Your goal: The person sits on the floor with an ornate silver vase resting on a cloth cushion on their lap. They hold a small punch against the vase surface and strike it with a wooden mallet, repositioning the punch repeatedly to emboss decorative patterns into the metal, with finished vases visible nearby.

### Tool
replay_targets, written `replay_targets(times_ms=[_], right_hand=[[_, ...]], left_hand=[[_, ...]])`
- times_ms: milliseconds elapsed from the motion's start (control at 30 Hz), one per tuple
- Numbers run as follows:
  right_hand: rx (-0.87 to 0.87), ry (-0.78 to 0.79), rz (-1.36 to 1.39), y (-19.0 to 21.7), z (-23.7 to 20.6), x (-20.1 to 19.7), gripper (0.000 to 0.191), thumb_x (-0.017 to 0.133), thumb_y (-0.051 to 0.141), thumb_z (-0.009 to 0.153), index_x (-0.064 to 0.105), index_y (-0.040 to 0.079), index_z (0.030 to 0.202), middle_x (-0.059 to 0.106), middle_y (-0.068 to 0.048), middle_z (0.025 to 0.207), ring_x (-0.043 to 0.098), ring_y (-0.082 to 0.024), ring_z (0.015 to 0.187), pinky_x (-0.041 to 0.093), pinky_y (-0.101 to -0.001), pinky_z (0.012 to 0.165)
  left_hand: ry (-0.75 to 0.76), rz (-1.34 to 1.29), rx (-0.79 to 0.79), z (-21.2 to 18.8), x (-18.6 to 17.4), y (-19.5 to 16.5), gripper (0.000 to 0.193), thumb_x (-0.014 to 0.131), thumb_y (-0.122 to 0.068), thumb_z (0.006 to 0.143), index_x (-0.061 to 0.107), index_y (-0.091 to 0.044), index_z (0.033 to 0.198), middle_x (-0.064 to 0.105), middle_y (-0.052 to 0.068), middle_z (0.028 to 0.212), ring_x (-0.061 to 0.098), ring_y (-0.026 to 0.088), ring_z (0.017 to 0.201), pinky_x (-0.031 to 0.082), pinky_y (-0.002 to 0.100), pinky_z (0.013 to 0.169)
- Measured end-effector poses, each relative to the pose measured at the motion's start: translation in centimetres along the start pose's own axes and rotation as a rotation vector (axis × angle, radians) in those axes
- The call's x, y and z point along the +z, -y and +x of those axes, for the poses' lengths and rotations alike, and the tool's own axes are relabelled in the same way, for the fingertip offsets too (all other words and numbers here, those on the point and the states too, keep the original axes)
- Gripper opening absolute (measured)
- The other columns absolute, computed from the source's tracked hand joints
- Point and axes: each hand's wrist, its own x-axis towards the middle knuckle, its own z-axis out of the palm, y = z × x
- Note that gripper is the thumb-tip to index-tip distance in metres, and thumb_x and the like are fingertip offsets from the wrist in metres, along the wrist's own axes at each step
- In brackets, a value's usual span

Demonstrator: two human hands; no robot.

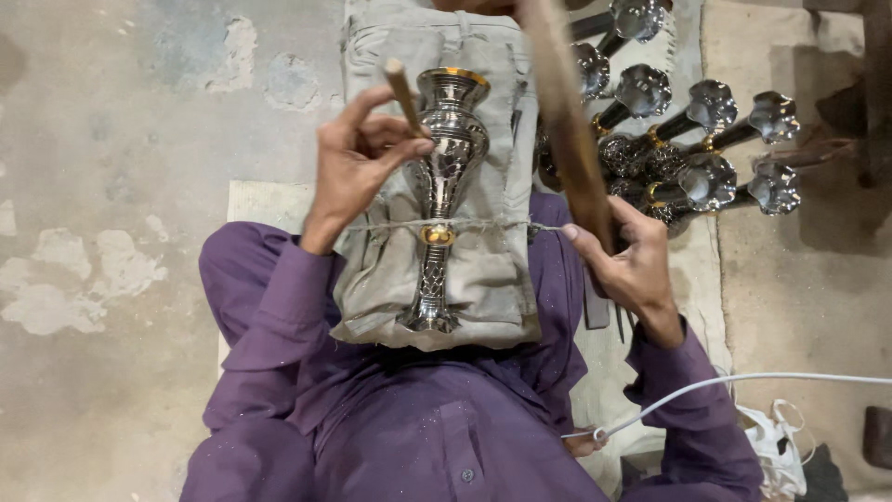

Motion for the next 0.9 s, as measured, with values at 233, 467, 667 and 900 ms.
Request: replay_targets(times_ms=[233,467,667,900], right_hand=[[-0.033,0.042,0.14,1.7,1.5,-0.2,0.039,0.08,0.02,0.09,0.057,0.003,0.116,0.063,0.0,0.077,0.065,-0.008,0.06,0.054,-0.0246,0.052],[-0.309,-0.035,-0.236,3.5,1.9,-1.7,0.042,0.087,0.021,0.09,0.062,-0.001,0.116,0.072,-0.007,0.091,0.071,-0.014,0.077,0.059,-0.0296,0.072],[-0.313,-0.065,-0.306,3.0,2.0,-2.9,0.048,0.086,0.021,0.092,0.06,-0.001,0.126,0.072,-0.01,0.1,0.072,-0.019,0.083,0.06,-0.0325,0.075],[-0.112,-0.117,-0.198,0.7,1.8,-1.4,0.042,0.083,0.014,0.094,0.058,0.0,0.125,0.072,-0.009,0.085,0.072,-0.02,0.066,0.062,-0.0334,0.062]], left_hand=[[-0.028,0.008,0.041,-0.5,0.8,0.0,0.049,0.079,0.0,0.098,0.055,-0.006,0.141,0.08,0.012,0.108,0.078,0.019,0.101,0.067,0.031,0.089],[0.044,0.093,0.149,1.1,1.8,-0.1,0.051,0.078,-0.004,0.099,0.055,-0.009,0.144,0.08,0.01,0.109,0.08,0.019,0.1,0.069,0.031,0.09],[0.195,0.264,0.223,3.0,2.6,-0.8,0.05,0.077,-0.006,0.098,0.057,-0.013,0.143,0.08,0.006,0.104,0.081,0.018,0.09,0.067,0.029,0.083],[0.376,0.429,0.24,4.4,2.3,-3.7,0.047,0.078,-0.011,0.094,0.062,-0.01,0.138,0.079,0.006,0.094,0.075,0.02,0.078,0.06,0.035,0.072]])
